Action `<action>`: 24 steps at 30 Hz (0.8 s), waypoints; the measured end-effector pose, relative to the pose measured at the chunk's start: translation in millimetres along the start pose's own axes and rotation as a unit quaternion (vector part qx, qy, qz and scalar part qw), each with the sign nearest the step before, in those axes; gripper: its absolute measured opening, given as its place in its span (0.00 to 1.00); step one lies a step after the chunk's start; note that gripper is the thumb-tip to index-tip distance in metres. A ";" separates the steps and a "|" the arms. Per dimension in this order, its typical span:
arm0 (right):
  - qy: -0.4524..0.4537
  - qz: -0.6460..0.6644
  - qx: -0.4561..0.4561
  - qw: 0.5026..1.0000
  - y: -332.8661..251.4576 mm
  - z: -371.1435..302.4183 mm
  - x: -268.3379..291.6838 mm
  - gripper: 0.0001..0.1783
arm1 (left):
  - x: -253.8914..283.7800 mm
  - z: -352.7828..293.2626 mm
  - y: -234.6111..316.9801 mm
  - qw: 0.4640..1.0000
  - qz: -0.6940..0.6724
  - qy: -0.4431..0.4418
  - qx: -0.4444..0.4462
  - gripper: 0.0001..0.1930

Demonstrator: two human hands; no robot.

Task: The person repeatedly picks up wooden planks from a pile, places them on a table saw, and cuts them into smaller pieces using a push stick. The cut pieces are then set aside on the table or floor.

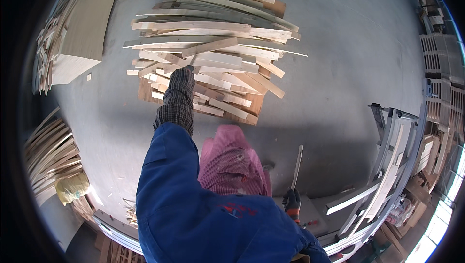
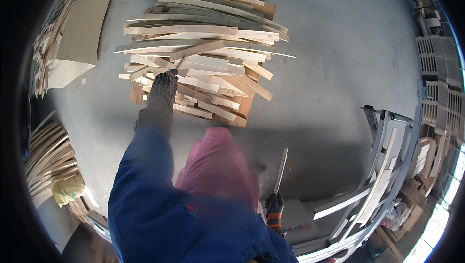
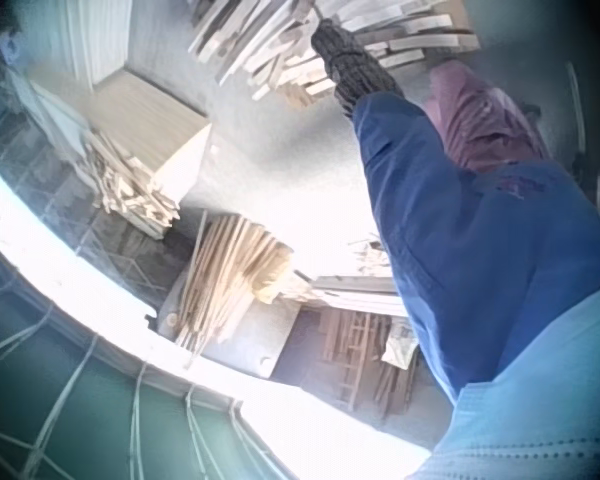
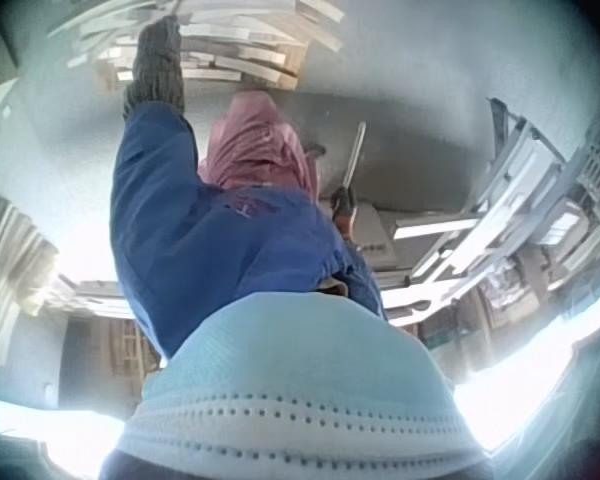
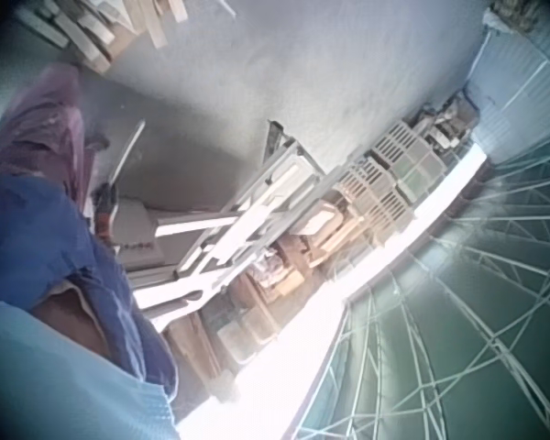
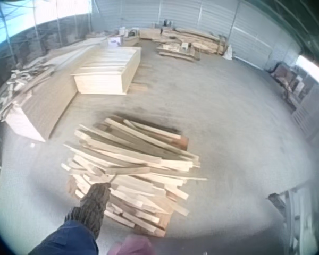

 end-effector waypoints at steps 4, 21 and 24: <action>0.016 -0.003 -0.033 0.999 8.8 0.8 0.1 0.08 | -3.6 -0.7 4.6 1.000 0.004 0.002 -0.005 0.12; 0.068 0.017 0.156 0.985 32.8 0.4 26.0 0.23 | -80.3 -209.0 -103.0 0.927 0.014 -0.375 0.018 0.11; 0.044 0.134 0.188 0.972 -6.7 -26.6 37.2 0.25 | -95.4 -320.7 -177.7 0.790 0.055 -0.592 0.153 0.20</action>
Point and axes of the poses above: each hand's wrist, its own z-axis towards the middle knuckle, its own x-axis out of the back of the hand, y = z × x, the point moved 2 cm from there along z, towards the middle knuckle, and after that the axes turned 1 degree about x, right-handed, at the moved point
